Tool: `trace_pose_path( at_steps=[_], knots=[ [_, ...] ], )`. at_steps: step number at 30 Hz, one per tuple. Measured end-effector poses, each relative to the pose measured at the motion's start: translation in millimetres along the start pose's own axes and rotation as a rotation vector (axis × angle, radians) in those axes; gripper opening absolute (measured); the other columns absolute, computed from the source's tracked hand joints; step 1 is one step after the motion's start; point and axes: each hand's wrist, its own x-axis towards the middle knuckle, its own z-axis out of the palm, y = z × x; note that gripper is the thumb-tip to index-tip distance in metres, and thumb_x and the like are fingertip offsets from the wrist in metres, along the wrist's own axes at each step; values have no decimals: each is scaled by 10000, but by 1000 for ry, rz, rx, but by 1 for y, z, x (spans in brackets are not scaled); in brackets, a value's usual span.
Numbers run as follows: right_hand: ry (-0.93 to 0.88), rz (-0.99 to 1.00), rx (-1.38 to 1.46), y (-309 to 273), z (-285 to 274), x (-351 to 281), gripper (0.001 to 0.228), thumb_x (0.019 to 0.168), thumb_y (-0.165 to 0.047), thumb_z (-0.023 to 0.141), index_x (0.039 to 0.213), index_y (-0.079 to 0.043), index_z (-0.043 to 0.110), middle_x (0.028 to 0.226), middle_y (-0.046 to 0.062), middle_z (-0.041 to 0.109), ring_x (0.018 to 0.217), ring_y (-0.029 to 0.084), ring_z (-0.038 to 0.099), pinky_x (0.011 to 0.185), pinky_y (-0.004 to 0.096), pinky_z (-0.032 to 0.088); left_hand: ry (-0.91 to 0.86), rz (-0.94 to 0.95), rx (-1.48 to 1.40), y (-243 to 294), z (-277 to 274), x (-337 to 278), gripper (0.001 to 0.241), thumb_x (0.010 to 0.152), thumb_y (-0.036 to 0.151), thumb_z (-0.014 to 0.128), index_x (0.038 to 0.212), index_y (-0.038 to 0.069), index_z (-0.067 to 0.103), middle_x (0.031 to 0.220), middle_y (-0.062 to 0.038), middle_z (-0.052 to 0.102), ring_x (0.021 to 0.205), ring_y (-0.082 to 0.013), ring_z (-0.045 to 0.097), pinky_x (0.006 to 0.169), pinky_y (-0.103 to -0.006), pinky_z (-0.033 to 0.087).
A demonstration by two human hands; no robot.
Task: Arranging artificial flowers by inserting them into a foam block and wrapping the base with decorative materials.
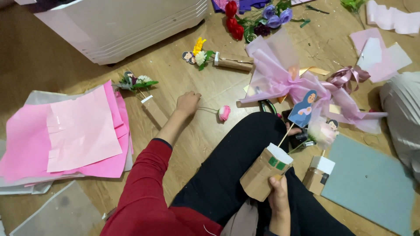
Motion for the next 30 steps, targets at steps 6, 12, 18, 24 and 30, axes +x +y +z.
trace_pose_path(
  at_steps=[6, 12, 18, 24, 30],
  knots=[
    [-64, 23, 62, 25, -30, 8, 620, 659, -283, 589, 1202, -24, 444, 1097, 152, 553, 979, 285, 541, 818, 404, 448, 139, 205, 176, -1, 45, -24, 180, 777, 22, 475, 955, 42, 455, 888, -150, 493, 824, -310, 511, 521, -422, 484],
    [-98, 81, 72, 1, -11, -3, 667, 628, -281, 592, 1228, -45, 423, 1117, 148, 547, 1006, 287, 542, 854, 399, 439, 341, 87, 245, 38, 38, -95, 320, 900, 391, 375, 989, 117, 514, 953, -94, 531, 884, -243, 529, 564, -407, 482],
    [-99, 93, 56, -8, -5, -8, 666, 619, -304, 599, 1213, -57, 425, 1109, 133, 541, 1008, 268, 535, 864, 383, 437, 169, -61, 239, 22, 73, -91, 119, 795, -29, 456, 847, 48, 530, 732, -133, 549, 563, -302, 581, 419, -407, 460],
    [-129, 105, 10, -22, 4, -19, 686, 628, -301, 595, 1245, -69, 403, 1134, 125, 528, 1023, 257, 529, 874, 366, 431, 133, -234, -986, 110, -56, -100, 86, 861, 27, 487, 794, 62, 530, 671, -74, 604, 544, -130, 579, 542, -245, 511],
    [-177, -303, -173, -7, 5, -18, 536, 697, -262, 661, 1167, -57, 507, 947, 108, 590, 877, 183, 531, 787, 394, 457, 381, 204, -1334, 215, -138, -118, 54, 845, -29, 545, 872, -3, 584, 733, -173, 638, 661, -182, 633, 592, -308, 568]
  ],
)
